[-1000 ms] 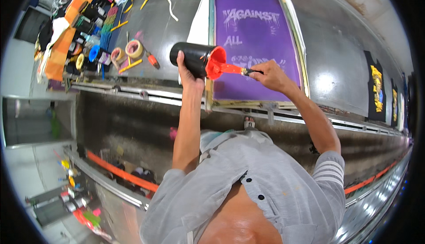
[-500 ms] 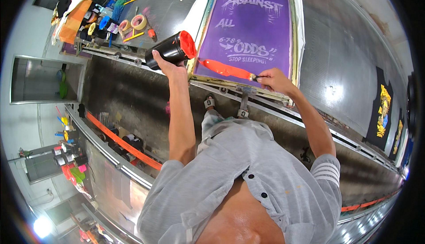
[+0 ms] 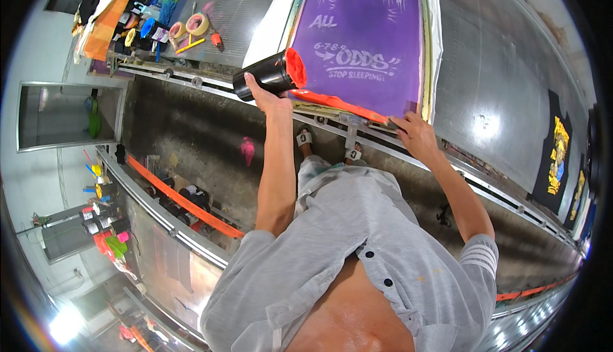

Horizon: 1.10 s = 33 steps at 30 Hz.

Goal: The person aligns a purple screen printing frame over a t-shirt on a conveyor, then uses a squeegee to pull red ink across the mesh to transfer the design. The person repeats the alignment and inking steps on the same shirt.

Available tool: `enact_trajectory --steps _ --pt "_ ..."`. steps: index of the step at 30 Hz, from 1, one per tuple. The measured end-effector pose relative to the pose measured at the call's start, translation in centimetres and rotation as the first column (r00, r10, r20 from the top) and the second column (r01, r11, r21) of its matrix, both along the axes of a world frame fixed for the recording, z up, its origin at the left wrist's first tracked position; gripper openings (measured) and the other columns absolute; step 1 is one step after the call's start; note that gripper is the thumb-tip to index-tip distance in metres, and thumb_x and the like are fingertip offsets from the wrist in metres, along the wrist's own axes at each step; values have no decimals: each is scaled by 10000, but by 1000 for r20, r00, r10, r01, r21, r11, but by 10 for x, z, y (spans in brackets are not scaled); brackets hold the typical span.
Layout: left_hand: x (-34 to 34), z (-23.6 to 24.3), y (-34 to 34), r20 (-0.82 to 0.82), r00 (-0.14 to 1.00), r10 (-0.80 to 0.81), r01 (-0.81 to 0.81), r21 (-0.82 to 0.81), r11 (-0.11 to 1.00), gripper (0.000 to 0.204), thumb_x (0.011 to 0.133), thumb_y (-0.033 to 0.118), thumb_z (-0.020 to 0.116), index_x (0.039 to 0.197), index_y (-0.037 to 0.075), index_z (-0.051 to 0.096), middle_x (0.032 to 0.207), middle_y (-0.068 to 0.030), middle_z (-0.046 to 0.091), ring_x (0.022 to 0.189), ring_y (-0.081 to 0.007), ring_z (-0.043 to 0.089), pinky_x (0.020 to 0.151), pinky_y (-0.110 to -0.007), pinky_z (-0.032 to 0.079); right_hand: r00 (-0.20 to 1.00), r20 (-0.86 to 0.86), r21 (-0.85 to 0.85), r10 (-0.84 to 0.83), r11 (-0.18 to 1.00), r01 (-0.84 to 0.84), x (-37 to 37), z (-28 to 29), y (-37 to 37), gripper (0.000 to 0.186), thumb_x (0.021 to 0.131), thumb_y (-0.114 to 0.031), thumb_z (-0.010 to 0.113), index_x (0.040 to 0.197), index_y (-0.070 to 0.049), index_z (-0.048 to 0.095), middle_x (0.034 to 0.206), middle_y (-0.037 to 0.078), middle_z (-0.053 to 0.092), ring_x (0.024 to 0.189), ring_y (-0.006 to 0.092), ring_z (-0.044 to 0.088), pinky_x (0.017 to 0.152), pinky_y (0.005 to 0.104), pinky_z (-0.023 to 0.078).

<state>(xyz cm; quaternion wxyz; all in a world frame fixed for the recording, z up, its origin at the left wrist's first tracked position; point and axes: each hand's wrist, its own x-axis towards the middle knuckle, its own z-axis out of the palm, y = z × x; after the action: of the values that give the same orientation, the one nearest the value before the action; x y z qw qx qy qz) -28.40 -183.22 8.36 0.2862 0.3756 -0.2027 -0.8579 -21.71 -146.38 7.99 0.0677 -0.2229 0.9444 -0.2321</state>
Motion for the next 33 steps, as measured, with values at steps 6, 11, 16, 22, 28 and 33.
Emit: enact_trajectory --steps 6,11,16,22,28,33 --pt "-5 -14 0 -22 993 -113 112 -14 994 609 876 504 702 1307 109 530 1239 -70 627 1073 -247 656 924 -432 566 974 224 -10 -17 1000 20 -19 62 56 313 823 -127 701 1134 -153 731 955 97 669 855 286 644 765 406 520" --pt "-4 -12 12 -97 969 -227 225 -37 974 579 887 498 677 1296 113 537 1211 -67 639 1064 -241 656 955 -431 553 994 112 -16 -14 1000 16 -40 116 51 306 826 -134 687 1127 -161 737 930 77 675 822 271 648 731 401 507" --pt "6 2 35 -219 893 -393 395 -33 918 497 905 538 621 1201 139 614 1167 -43 646 1082 -253 621 962 -459 511 991 -127 -215 38 974 -65 -52 106 -9 306 843 -119 671 1147 -128 710 943 88 677 824 273 655 713 390 521" --pt "21 37 60 -324 786 -527 467 -248 849 618 917 553 605 1327 101 503 1228 -87 602 1128 -262 595 972 -452 501 956 233 -462 179 885 -53 -59 53 -53 213 898 -127 663 1058 9 697 813 69 678 621 153 592 570 296 470" --pt "5 36 53 -200 904 -377 298 -336 893 597 966 566 522 1335 97 498 1266 -86 576 1174 -259 564 1009 -444 479 583 735 -637 347 649 417 -45 19 -34 275 915 -119 641 1112 60 706 729 49 653 542 75 507 481 237 396" --pt "-5 19 33 -240 932 -270 197 -287 937 608 923 493 654 1325 60 512 1252 -85 598 1137 -242 606 999 -410 508 628 745 -568 225 708 420 -41 25 21 320 898 -148 659 1135 63 702 750 65 670 549 71 523 493 223 422"
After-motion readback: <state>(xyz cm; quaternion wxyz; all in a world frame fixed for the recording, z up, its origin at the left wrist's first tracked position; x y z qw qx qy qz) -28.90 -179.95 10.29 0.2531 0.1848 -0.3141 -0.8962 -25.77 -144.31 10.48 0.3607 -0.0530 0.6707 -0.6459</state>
